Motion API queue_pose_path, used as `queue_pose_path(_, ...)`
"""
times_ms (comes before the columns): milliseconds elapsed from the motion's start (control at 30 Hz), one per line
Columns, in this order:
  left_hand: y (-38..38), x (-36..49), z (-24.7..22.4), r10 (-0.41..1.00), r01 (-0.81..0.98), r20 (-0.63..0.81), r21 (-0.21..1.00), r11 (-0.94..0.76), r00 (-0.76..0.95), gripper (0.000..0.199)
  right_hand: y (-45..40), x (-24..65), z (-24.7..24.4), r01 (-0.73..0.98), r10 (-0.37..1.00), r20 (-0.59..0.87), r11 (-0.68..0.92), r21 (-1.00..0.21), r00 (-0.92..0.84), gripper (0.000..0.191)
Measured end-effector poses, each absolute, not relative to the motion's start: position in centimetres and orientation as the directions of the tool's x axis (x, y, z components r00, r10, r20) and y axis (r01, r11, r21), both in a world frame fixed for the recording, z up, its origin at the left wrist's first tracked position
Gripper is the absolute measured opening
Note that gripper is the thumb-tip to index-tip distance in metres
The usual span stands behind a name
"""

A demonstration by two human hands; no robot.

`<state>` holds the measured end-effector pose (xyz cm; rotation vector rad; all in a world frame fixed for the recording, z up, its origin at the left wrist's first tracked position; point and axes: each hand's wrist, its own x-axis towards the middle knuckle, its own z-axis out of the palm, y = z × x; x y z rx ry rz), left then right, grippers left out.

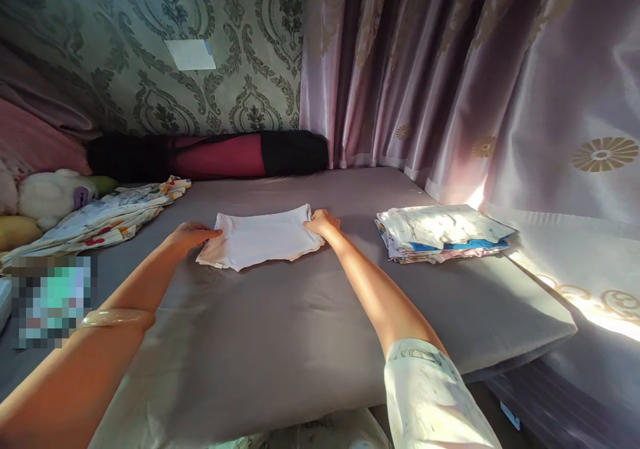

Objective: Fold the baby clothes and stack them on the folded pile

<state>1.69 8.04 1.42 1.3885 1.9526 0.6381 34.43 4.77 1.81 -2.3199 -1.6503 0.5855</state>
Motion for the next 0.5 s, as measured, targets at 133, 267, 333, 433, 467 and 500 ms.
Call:
queue_pose_path(133, 7.7, 1.9, 2.7, 0.916, 0.601, -0.328, 0.692, 0.399, -0.230, 0.032, 4.5, 34.9, 2.2, 0.794, 0.906, -0.268, -0.417, -0.442, 0.327, 0.022)
queue_pose_path(267, 7.3, 2.4, 3.5, 0.890, 0.597, -0.380, 0.663, 0.452, -0.252, 0.034, 4.6, 35.0, 2.2, 0.760, 0.896, -0.335, -0.429, -0.489, 0.291, 0.020)
queue_pose_path(333, 7.1, 2.7, 4.1, 0.895, 0.594, -0.354, 0.670, 0.445, -0.270, 0.031, 4.5, 34.8, 2.4, 0.773, 0.908, -0.305, -0.407, -0.488, 0.285, 0.019)
queue_pose_path(433, 6.8, 3.4, 5.5, 0.930, 0.591, -0.253, 0.720, 0.365, -0.267, 0.023, 3.7, 34.9, 3.6, 0.778, 0.916, -0.242, -0.399, -0.485, 0.319, 0.019)
queue_pose_path(467, 6.7, 3.8, 6.1, 0.942, 0.584, -0.224, 0.741, 0.332, -0.252, 0.021, 3.4, 35.1, 4.1, 0.775, 0.917, -0.225, -0.398, -0.490, 0.329, 0.020)
queue_pose_path(500, 6.7, 4.2, 6.6, 0.950, 0.572, -0.202, 0.762, 0.305, -0.238, 0.019, 3.0, 35.4, 4.7, 0.774, 0.920, -0.207, -0.391, -0.498, 0.332, 0.019)
